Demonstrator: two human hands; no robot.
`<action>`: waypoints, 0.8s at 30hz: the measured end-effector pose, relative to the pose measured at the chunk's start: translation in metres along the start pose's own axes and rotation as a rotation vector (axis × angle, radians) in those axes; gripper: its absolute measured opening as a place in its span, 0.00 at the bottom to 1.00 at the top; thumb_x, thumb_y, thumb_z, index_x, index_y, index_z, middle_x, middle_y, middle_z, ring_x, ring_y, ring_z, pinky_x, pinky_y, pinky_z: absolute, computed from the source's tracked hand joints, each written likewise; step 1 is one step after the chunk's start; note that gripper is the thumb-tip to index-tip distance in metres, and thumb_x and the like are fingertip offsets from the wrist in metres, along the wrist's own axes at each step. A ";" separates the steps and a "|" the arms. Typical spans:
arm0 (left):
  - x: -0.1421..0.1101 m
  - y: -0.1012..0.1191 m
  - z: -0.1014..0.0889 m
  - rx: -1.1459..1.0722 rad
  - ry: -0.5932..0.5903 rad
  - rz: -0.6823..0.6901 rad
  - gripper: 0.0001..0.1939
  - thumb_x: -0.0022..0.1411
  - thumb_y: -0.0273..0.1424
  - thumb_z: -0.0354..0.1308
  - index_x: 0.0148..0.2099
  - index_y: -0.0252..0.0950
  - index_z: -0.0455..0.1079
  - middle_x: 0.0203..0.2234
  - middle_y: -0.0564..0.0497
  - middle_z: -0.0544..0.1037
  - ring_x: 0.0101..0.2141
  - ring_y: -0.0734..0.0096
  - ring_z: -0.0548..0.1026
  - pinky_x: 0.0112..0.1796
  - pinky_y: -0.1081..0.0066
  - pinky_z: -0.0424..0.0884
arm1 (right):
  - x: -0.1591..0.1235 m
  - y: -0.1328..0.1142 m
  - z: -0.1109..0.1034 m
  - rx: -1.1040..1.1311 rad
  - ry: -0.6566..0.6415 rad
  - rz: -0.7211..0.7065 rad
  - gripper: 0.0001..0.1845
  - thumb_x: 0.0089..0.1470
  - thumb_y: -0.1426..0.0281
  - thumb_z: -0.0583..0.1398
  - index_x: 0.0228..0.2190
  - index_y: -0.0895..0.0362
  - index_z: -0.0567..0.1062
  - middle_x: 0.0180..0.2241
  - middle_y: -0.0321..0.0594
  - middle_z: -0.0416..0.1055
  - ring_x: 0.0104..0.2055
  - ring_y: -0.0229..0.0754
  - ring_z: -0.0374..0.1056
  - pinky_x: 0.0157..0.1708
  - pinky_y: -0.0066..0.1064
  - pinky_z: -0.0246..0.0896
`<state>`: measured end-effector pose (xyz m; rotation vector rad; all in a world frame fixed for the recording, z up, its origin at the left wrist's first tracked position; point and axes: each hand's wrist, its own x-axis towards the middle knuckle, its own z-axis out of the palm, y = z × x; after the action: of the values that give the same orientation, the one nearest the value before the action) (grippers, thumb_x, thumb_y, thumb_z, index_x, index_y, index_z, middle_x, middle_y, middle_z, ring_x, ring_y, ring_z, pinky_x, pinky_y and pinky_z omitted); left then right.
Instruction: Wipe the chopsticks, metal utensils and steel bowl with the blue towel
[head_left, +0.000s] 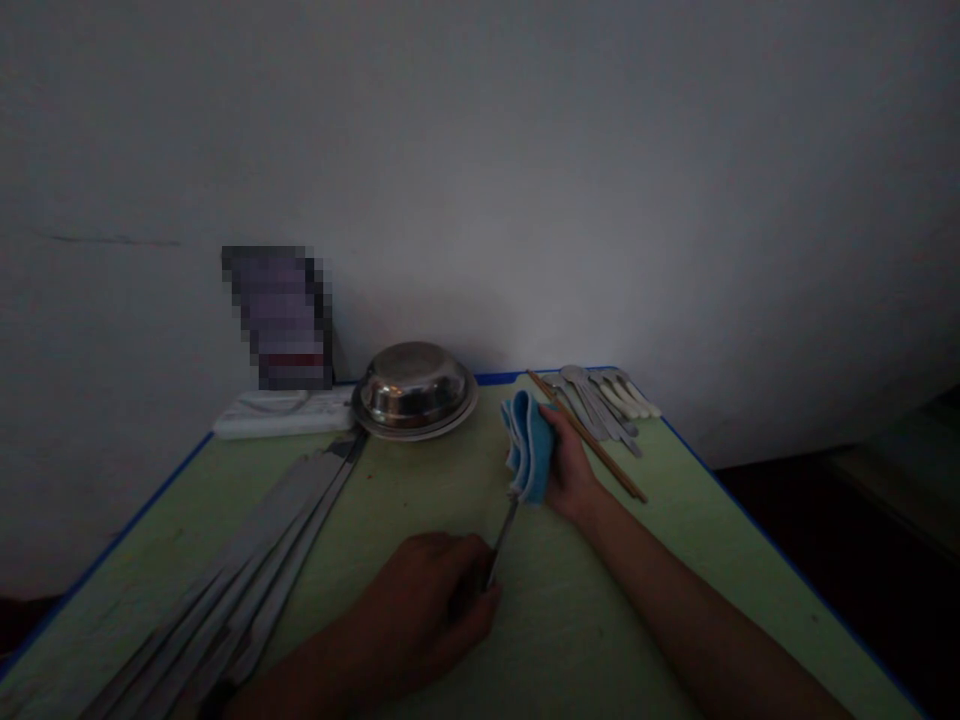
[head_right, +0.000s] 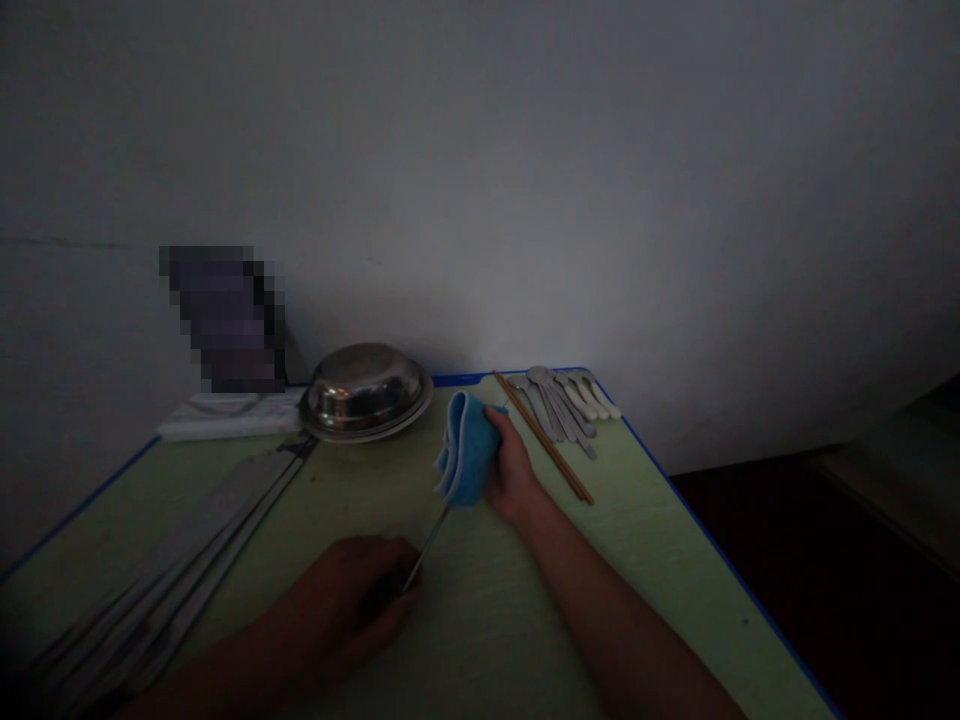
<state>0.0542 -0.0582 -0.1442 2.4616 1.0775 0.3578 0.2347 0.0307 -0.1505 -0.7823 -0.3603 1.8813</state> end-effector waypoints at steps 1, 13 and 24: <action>0.000 0.000 0.000 -0.005 -0.003 -0.001 0.06 0.60 0.31 0.47 0.31 0.37 0.60 0.21 0.56 0.67 0.23 0.73 0.67 0.27 0.73 0.60 | 0.000 0.000 0.000 -0.001 0.005 -0.007 0.18 0.52 0.60 0.51 0.29 0.61 0.72 0.19 0.38 0.72 0.18 0.37 0.68 0.19 0.27 0.65; 0.001 0.001 -0.005 -0.152 -0.008 -0.089 0.08 0.61 0.35 0.47 0.32 0.38 0.59 0.22 0.56 0.66 0.24 0.73 0.66 0.26 0.73 0.60 | -0.002 -0.001 0.003 0.001 -0.013 -0.029 0.18 0.53 0.61 0.50 0.34 0.60 0.72 0.19 0.37 0.72 0.18 0.38 0.67 0.20 0.30 0.64; 0.005 -0.003 -0.006 -0.398 -0.017 -0.206 0.10 0.62 0.36 0.46 0.31 0.37 0.58 0.21 0.59 0.63 0.23 0.75 0.63 0.24 0.75 0.59 | 0.002 0.001 0.001 0.046 -0.023 -0.074 0.17 0.53 0.63 0.51 0.34 0.62 0.73 0.23 0.40 0.74 0.21 0.39 0.69 0.30 0.33 0.68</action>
<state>0.0529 -0.0510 -0.1402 1.9837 1.1179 0.4382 0.2327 0.0320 -0.1515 -0.7081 -0.3549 1.8240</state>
